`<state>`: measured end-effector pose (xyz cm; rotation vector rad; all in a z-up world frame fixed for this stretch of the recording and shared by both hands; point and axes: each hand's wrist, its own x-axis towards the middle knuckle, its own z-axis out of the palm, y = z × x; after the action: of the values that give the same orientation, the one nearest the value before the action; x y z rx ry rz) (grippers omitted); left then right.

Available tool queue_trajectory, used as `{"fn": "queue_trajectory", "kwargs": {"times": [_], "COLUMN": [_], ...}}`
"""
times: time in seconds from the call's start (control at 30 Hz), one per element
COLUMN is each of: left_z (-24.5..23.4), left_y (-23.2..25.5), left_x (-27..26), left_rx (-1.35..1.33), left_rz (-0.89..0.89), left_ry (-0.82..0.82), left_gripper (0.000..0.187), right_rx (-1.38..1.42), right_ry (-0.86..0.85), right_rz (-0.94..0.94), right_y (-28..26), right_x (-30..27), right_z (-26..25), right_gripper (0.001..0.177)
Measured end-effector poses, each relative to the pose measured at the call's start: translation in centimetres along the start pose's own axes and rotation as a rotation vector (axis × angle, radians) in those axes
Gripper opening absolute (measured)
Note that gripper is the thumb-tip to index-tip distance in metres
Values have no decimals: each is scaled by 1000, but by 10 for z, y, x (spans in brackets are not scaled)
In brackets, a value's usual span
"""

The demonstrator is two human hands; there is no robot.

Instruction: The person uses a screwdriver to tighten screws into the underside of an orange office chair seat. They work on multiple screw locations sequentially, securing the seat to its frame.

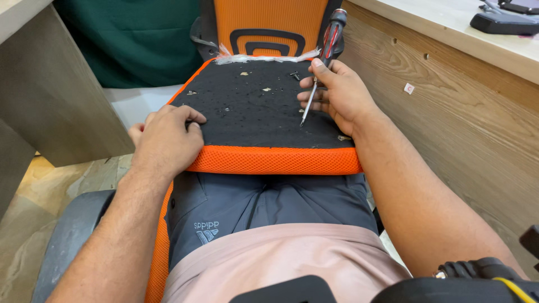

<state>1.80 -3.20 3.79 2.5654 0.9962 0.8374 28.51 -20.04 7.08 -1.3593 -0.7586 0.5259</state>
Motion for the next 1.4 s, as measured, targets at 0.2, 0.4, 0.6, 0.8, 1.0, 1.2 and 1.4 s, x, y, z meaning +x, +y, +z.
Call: {"fn": "queue_trajectory", "kwargs": {"times": [0.2, 0.4, 0.6, 0.8, 1.0, 1.2, 1.4], "left_z": [20, 38, 56, 59, 68, 80, 65], "left_y": [63, 118, 138, 149, 146, 141, 140], "left_x": [2, 6, 9, 17, 15, 13, 19], "left_rx": [-28, -116, -230, -169, -198, -432, -418], "left_rz": [181, 376, 590, 511, 597, 871, 845], "left_ry": [-173, -321, -326, -373, -278, -289, -365], "left_gripper": [30, 44, 48, 37, 26, 24, 23], "right_rx": [-24, -64, -40, -4, 46, 144, 329], "right_ry": [-44, 11, 62, 139, 199, 307, 309], "right_rz": [-62, -258, -243, -353, -374, -350, -264], "right_y": [-5, -15, -9, -2, 10, 18, 14], "right_x": [-25, -49, -49, -47, -44, -38, -34], "right_z": [-16, -28, -28, -37, -41, -50, -47], "right_gripper": [28, 25, 24, 26, 28, 24, 22]}}
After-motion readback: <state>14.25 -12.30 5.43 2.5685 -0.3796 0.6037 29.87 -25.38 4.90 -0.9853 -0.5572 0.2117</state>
